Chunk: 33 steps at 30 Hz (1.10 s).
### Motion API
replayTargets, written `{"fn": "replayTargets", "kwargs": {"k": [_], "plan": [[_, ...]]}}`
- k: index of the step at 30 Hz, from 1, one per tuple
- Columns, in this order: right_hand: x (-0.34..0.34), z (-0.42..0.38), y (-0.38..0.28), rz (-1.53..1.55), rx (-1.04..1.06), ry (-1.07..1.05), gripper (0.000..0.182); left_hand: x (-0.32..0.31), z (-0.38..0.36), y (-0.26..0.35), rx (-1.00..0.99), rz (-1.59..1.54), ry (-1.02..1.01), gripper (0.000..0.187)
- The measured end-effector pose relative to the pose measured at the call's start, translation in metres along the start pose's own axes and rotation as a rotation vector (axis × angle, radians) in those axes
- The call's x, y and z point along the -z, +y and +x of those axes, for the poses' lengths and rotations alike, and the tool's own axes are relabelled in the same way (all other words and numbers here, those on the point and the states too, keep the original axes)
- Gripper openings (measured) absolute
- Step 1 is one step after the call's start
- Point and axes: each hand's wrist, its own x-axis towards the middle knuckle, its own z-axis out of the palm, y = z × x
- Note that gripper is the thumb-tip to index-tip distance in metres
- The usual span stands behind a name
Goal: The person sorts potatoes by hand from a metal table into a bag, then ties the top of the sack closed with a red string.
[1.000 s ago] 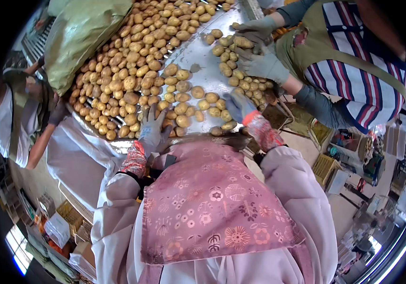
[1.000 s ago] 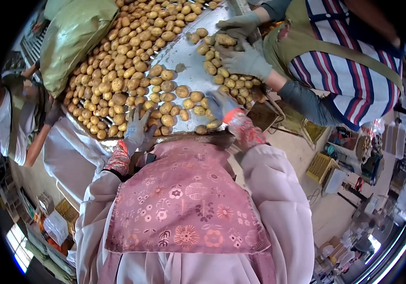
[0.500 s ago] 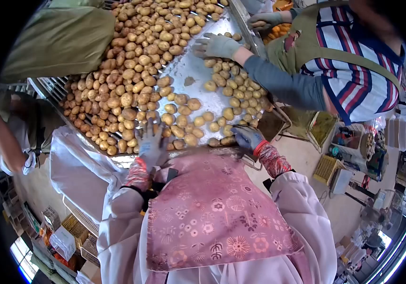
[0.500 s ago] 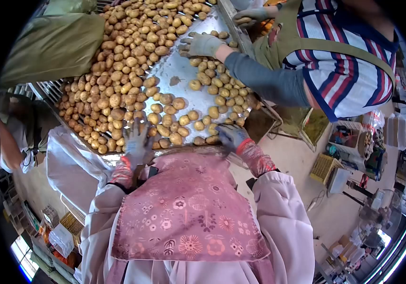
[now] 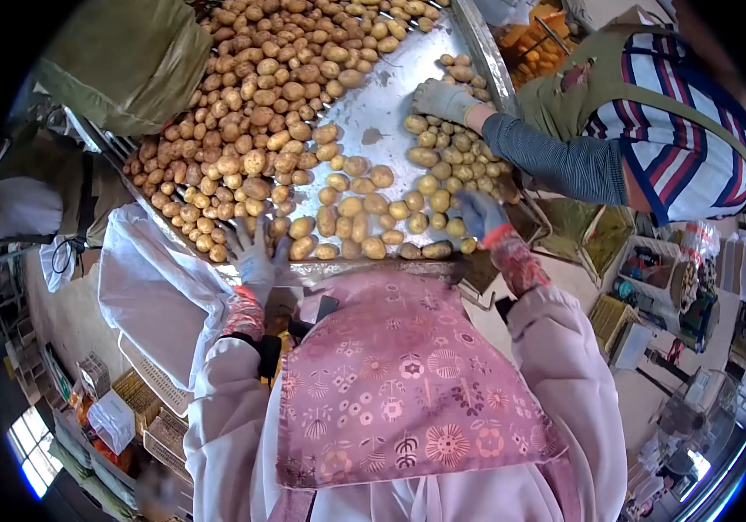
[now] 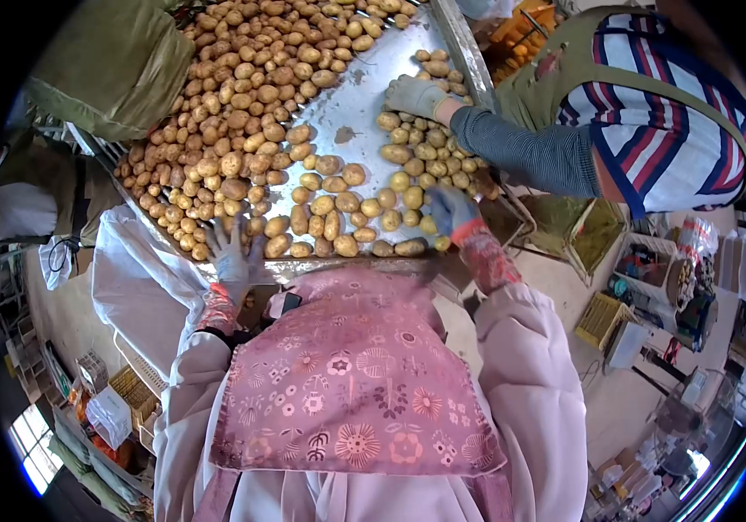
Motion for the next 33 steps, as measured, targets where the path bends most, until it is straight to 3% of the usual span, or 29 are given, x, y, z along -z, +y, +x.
{"fn": "replayTargets", "kwargs": {"k": [2,3,5,6,8,9,10,12,13,14,16,17,19,20,22,23,24,26,28,29,30,31,33], "plan": [[-0.009,0.015,0.000,-0.122,-0.008,0.297,0.026,-0.009,0.002,-0.005,-0.030,0.020,-0.013,0.079],[-0.024,0.011,0.001,-0.105,-0.071,0.298,0.034,-0.007,0.003,0.000,-0.060,-0.004,-0.025,0.079],[-0.067,-0.009,0.010,-0.138,-0.244,-0.001,0.055,0.001,0.007,0.011,-0.076,0.032,-0.060,0.076],[-0.058,-0.021,-0.017,-0.419,-0.034,-0.077,0.063,0.000,0.008,0.011,-0.082,0.031,-0.058,0.076],[-0.047,-0.048,-0.020,-0.168,-0.097,-0.479,0.062,-0.008,0.005,0.011,-0.097,0.039,-0.035,0.075],[-0.043,-0.059,-0.017,-0.255,-0.015,-0.523,0.060,-0.017,0.003,0.007,-0.124,0.032,0.026,0.073],[-0.026,-0.066,-0.007,-0.312,0.138,-0.528,0.058,-0.021,0.001,0.006,-0.141,0.001,0.078,0.072],[-0.017,-0.076,0.027,-0.080,0.097,-0.418,0.053,-0.024,0.002,0.007,-0.096,0.036,0.066,0.068],[-0.003,-0.073,0.023,-0.120,0.161,-0.252,0.045,-0.026,0.001,0.007,-0.122,-0.021,0.091,0.067],[0.005,-0.072,0.015,-0.048,0.112,-0.122,0.036,-0.030,0.001,0.007,-0.115,-0.045,0.114,0.065],[0.036,-0.039,-0.044,0.019,-0.359,-0.369,0.038,-0.040,0.004,0.006,-0.083,0.026,0.124,0.064],[0.025,-0.034,-0.046,0.185,-0.198,-0.251,0.035,-0.037,0.004,0.008,-0.060,0.048,0.103,0.065],[-0.003,-0.012,-0.072,0.163,0.088,-0.143,0.037,-0.034,0.002,0.008,-0.087,0.014,0.110,0.066],[-0.023,-0.012,-0.083,0.325,0.138,-0.115,0.039,-0.031,0.001,0.008,-0.103,-0.023,0.117,0.066],[-0.045,-0.019,-0.077,0.135,0.205,-0.364,0.036,-0.027,0.002,0.009,-0.098,-0.029,0.117,0.066],[-0.062,-0.033,-0.045,0.022,0.457,-0.279,0.042,-0.031,0.002,0.008,-0.094,-0.023,0.116,0.066],[-0.041,-0.032,-0.047,0.112,0.380,-0.371,0.046,-0.034,0.003,0.006,-0.088,-0.019,0.112,0.065],[-0.037,-0.041,-0.012,-0.082,0.324,-0.445,0.044,-0.030,0.003,0.010,-0.067,-0.015,0.090,0.064],[-0.014,-0.042,-0.010,0.006,0.120,-0.520,0.038,-0.028,0.002,0.010,-0.099,0.036,0.130,0.063],[-0.016,-0.041,-0.018,0.044,0.034,-0.334,0.031,-0.031,0.003,0.009,-0.109,0.050,0.160,0.062],[-0.014,-0.030,-0.021,-0.087,0.056,-0.351,0.025,-0.034,0.003,0.008,-0.110,0.053,0.169,0.062],[-0.024,-0.017,-0.026,0.130,-0.115,-0.388,0.025,-0.032,0.003,0.009,-0.104,0.043,0.160,0.062],[-0.064,0.001,-0.043,0.635,-0.239,-0.397,0.027,-0.031,0.002,0.011,-0.097,0.016,0.157,0.063]]}}
